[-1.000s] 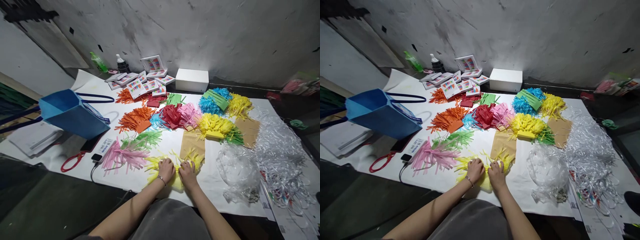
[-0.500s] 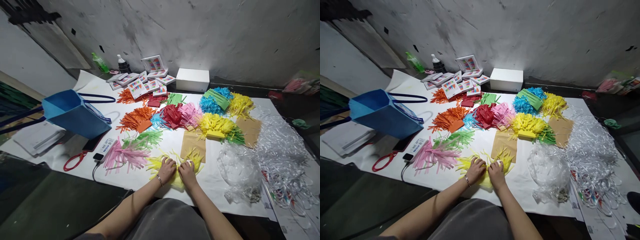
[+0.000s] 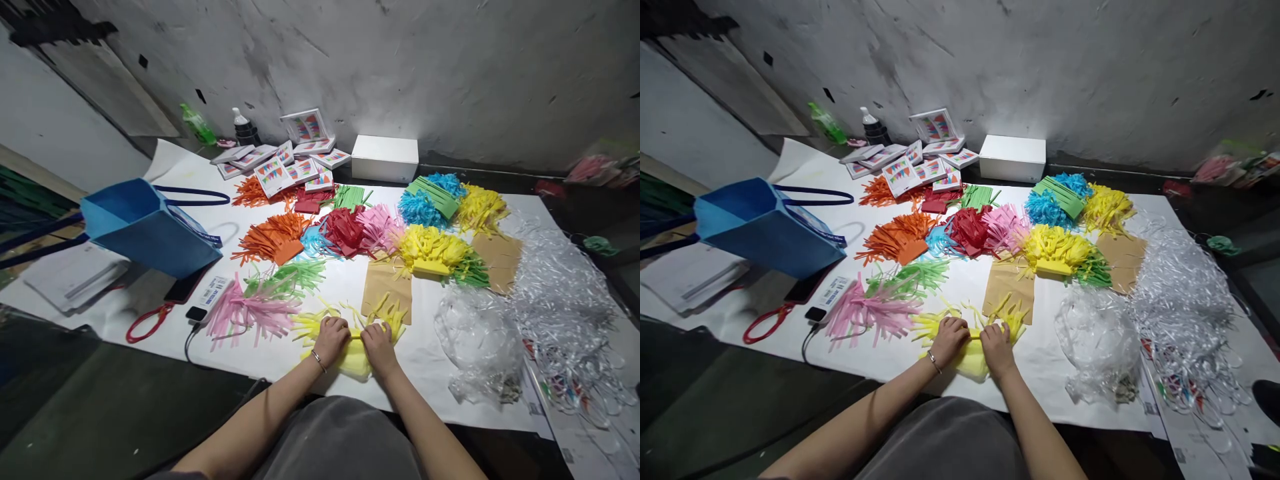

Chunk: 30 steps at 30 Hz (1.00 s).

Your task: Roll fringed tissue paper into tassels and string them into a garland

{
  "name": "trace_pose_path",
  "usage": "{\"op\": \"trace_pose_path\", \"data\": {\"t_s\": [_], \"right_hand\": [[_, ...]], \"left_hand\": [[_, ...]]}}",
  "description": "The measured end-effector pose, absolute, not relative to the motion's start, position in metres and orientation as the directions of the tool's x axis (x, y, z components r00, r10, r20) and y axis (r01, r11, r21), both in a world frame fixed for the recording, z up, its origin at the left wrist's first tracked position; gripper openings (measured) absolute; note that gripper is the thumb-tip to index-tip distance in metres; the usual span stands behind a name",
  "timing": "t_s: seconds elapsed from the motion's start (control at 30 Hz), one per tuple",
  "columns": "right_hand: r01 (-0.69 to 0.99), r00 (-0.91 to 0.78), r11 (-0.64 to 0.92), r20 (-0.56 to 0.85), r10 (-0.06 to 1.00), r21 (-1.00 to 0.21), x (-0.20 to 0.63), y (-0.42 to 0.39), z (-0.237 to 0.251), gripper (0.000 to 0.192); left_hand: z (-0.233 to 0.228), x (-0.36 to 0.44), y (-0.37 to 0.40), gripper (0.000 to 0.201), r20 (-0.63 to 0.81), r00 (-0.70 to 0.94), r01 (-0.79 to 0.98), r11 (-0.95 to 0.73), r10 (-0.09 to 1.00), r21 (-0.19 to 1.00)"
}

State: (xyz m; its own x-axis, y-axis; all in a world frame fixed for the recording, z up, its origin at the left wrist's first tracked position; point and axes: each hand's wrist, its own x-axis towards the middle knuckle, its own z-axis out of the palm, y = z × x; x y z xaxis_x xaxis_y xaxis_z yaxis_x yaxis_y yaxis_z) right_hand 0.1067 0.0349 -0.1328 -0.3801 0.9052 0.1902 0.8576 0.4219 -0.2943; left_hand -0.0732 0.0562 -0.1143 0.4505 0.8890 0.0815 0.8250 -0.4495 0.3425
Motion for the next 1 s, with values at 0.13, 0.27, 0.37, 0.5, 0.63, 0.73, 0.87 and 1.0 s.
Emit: {"op": "trace_pose_path", "data": {"t_s": [0.13, 0.27, 0.37, 0.5, 0.63, 0.73, 0.87, 1.0], "right_hand": [[0.886, -0.308, 0.352, 0.184, 0.933, -0.303, 0.120, 0.032, -0.128, 0.013], [0.912, -0.225, 0.269, 0.170, 0.959, -0.309, 0.114, 0.034, -0.119, 0.011], [0.932, -0.154, 0.198, 0.162, 0.975, -0.305, 0.106, 0.039, -0.116, 0.011], [0.940, -0.115, 0.159, 0.158, 0.981, -0.302, 0.103, 0.045, -0.117, 0.012], [0.924, -0.186, 0.228, 0.160, 0.969, -0.307, 0.105, 0.043, -0.117, 0.015], [0.908, -0.244, 0.286, 0.167, 0.955, -0.305, 0.107, 0.039, -0.116, 0.017], [0.883, -0.303, 0.351, 0.191, 0.934, -0.313, 0.107, 0.036, -0.119, 0.012], [0.849, -0.310, 0.381, 0.239, 0.920, -0.366, 0.102, 0.040, -0.118, 0.013]], "left_hand": [[-0.110, -0.069, 0.054, 0.012, 0.061, 0.411, 0.851, -0.407, 0.910, 0.332], [-0.104, -0.059, 0.056, 0.014, 0.040, 0.353, 0.890, -0.349, 0.935, 0.293], [-0.100, -0.052, 0.060, 0.014, 0.034, 0.323, 0.912, -0.321, 0.946, 0.254], [-0.098, -0.049, 0.061, 0.014, 0.032, 0.437, 0.870, -0.431, 0.899, 0.238], [-0.103, -0.052, 0.058, 0.015, 0.019, 0.581, 0.794, -0.572, 0.814, 0.205], [-0.109, -0.050, 0.060, 0.020, 0.005, 0.634, 0.761, -0.625, 0.773, 0.175], [-0.110, -0.049, 0.067, 0.020, 0.007, 0.623, 0.766, -0.613, 0.782, 0.194], [-0.108, -0.054, 0.060, 0.017, 0.036, 0.642, 0.742, -0.632, 0.766, 0.222]]}}
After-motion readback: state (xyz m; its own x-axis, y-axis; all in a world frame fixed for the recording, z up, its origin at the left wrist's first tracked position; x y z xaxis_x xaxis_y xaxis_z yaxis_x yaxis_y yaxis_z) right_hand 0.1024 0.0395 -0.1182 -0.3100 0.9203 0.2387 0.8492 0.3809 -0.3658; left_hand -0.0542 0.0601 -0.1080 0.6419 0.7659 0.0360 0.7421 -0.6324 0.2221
